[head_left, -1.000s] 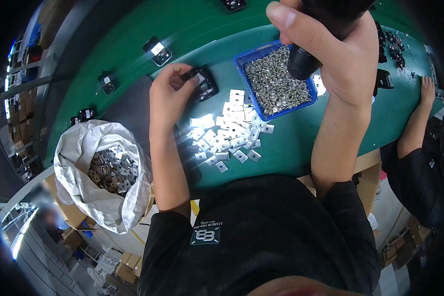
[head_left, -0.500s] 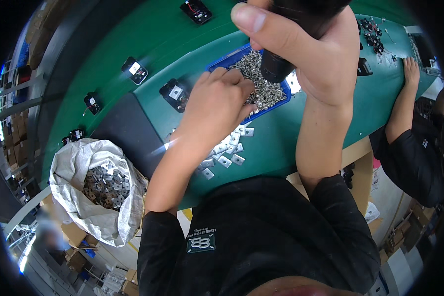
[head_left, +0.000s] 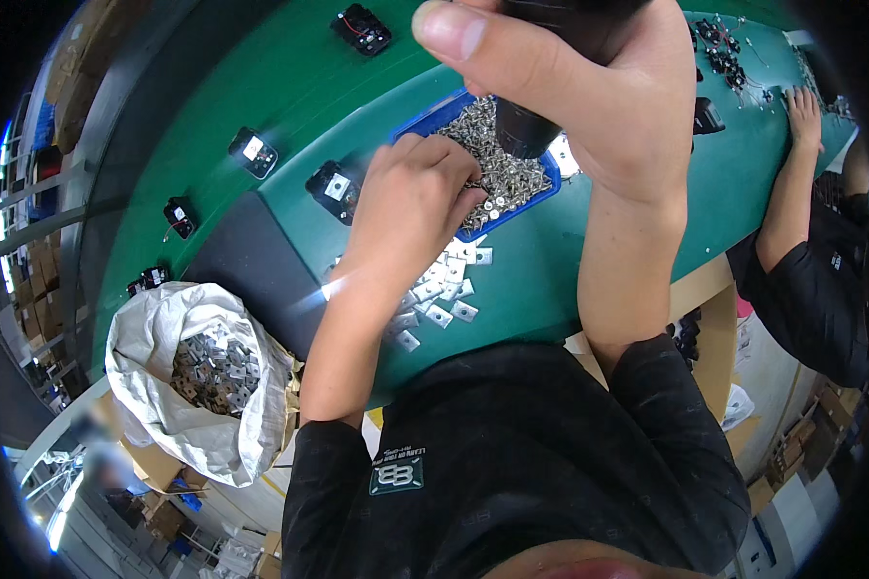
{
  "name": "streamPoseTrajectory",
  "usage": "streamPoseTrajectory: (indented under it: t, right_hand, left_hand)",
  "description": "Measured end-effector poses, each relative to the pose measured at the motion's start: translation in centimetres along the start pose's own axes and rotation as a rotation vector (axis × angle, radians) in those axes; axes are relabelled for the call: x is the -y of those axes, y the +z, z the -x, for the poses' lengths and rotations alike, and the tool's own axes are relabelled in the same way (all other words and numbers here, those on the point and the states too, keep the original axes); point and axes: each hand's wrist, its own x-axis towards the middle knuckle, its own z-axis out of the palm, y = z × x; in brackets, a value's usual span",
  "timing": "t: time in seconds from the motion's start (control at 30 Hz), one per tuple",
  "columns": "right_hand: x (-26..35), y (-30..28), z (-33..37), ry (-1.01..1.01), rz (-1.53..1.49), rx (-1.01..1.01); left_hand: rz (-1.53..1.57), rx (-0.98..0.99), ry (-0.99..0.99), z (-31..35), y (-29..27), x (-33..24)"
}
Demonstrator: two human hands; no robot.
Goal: Manually assemble electronic device housings using an electric screwdriver.
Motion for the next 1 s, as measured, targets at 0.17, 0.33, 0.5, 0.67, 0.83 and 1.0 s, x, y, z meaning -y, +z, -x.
streamPoseTrajectory:
  t: [0.17,0.33,0.5,0.67,0.83,1.0]
  right_hand:
    - [0.0,0.0,0.2,-0.051,0.124,-0.014]
    - [0.1,0.2,0.1,-0.028,0.021,-0.006]
    - [0.0,0.0,0.0,-0.037,0.038,0.029]
    - [0.0,-0.3,0.2,-0.055,0.052,0.029]
    - [0.1,0.2,0.2,0.003,-0.035,-0.034]
    - [-0.1,-0.1,0.1,-0.049,0.017,0.004]
  left_hand:
    - [-0.046,0.015,-0.002,0.0,0.2,0.0]
    - [0.0,-0.053,-0.002,0.2,0.4,0.1]
    - [-0.049,-0.039,-0.006,0.2,0.3,-0.4]
    - [-0.078,0.008,-0.031,-0.2,0.4,-0.4]
    - [-0.023,-0.1,-0.028,0.1,1.0,0.1]
    - [0.126,-0.295,0.012,0.5,2.0,0.7]
